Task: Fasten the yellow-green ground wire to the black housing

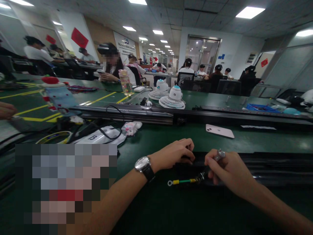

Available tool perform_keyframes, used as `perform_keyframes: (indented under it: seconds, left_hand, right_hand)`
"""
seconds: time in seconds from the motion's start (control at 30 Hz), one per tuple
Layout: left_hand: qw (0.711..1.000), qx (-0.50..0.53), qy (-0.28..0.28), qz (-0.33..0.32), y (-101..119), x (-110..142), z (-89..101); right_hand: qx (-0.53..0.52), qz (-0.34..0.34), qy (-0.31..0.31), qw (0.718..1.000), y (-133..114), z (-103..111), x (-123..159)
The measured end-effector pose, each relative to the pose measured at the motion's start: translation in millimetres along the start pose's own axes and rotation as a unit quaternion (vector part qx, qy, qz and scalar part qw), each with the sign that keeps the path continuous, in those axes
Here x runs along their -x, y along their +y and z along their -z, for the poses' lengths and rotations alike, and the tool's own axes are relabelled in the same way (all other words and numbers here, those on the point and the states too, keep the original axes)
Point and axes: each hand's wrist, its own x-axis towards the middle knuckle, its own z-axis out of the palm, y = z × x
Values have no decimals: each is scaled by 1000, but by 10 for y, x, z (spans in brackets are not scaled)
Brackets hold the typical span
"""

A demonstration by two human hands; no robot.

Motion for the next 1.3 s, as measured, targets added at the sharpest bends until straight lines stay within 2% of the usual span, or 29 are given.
perform_keyframes:
  seconds: [0.27, 0.57, 1.3]
  left_hand:
    - [1000, 7, 26, 0, -70, 92, -26]
    - [997, -54, 17, 51, 33, 169, 107]
    - [997, 41, -5, 66, -22, 164, 156]
  right_hand:
    - [-7, 9, 16, 1000, 28, -53, 17]
    - [-23, 8, 33, 999, 65, -117, 27]
    - [-23, 7, 52, 998, 85, -133, 16]
